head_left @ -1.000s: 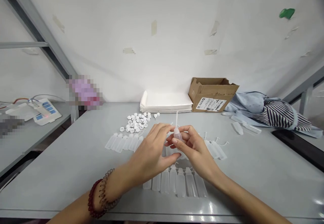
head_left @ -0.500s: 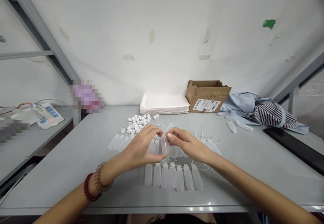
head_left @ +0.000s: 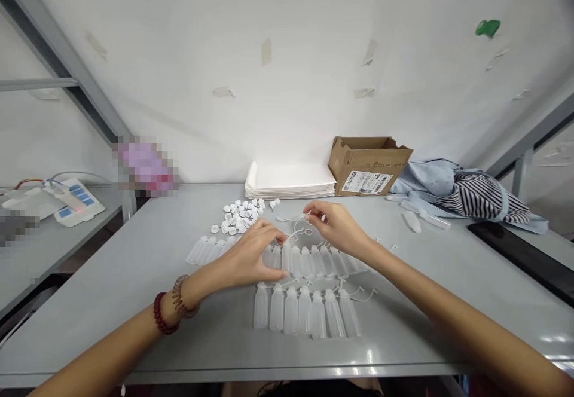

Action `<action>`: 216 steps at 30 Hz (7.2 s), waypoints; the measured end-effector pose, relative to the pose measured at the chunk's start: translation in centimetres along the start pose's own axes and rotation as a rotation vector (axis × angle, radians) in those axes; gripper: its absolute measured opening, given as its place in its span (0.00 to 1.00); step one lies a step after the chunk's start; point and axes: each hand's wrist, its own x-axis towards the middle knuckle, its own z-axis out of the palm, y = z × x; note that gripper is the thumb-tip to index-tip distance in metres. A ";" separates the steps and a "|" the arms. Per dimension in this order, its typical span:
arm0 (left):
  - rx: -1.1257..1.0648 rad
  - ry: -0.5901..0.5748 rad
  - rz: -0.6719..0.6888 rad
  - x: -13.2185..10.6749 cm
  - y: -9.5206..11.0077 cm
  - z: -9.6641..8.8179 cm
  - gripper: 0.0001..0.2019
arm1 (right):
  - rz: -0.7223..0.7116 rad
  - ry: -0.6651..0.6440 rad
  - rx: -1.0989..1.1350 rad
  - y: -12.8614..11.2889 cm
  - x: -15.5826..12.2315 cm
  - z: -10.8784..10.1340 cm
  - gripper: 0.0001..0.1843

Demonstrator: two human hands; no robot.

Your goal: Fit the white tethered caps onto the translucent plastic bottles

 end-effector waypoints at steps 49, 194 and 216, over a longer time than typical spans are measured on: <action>0.367 0.229 -0.224 7.7 -2.5 1.5 0.11 | 0.648 0.022 -0.598 15.8 -5.3 -12.1 0.13; -1.165 0.191 -0.376 2.9 4.6 0.5 0.17 | 0.060 0.354 0.557 -0.2 -6.1 -0.6 0.15; -0.132 0.279 0.085 5.8 10.6 1.2 0.24 | 0.205 0.014 1.263 -0.3 -5.9 -3.4 0.10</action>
